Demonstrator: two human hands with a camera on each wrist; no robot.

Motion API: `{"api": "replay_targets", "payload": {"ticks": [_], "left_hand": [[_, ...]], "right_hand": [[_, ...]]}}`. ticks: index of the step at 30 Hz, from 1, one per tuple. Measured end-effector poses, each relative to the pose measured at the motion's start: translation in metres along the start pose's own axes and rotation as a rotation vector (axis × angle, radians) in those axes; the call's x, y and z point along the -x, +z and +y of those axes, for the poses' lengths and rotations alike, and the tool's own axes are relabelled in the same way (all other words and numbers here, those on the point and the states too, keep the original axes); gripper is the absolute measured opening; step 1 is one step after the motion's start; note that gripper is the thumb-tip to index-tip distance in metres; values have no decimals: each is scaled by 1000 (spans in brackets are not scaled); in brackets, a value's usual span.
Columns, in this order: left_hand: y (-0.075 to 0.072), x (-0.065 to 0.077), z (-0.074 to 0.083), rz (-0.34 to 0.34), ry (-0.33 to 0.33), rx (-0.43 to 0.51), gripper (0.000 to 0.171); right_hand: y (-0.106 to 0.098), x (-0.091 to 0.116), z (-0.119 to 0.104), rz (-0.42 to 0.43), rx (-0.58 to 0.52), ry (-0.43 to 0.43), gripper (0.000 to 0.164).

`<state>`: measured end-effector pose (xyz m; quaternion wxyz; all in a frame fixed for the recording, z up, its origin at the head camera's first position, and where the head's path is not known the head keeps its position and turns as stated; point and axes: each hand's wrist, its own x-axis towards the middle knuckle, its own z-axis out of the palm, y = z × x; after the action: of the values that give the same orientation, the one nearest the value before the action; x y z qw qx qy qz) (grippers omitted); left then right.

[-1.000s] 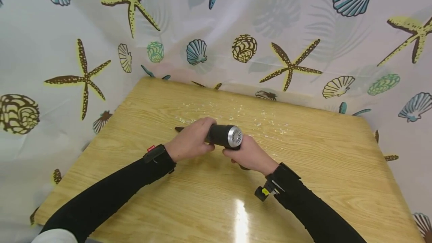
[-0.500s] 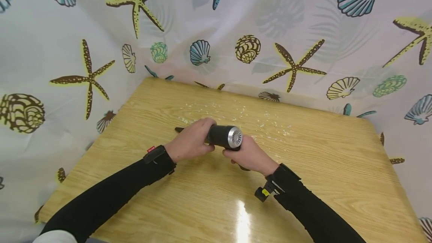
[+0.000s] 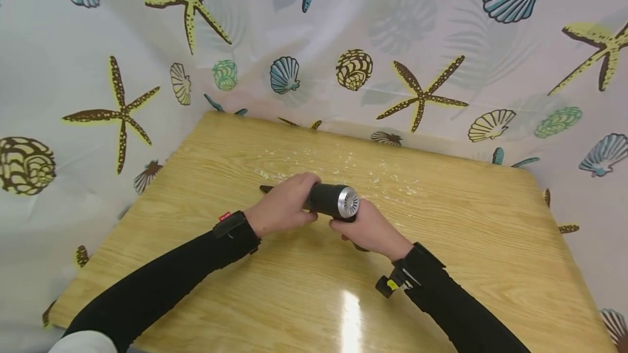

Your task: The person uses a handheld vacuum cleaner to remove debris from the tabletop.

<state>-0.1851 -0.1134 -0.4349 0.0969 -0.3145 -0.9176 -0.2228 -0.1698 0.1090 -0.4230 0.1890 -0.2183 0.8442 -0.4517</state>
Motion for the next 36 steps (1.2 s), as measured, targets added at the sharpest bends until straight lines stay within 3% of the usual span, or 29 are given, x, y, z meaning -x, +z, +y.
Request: {"api": "replay_targets", "payload": {"ticks": [22,36], "left_hand": [[14,-21,21,-29,83,56,53],[19,-28,22,-28,93,54,56]], "right_hand": [[-16,32,6,66,39,44,58],[-20,35,7,81,38,51,61]]}}
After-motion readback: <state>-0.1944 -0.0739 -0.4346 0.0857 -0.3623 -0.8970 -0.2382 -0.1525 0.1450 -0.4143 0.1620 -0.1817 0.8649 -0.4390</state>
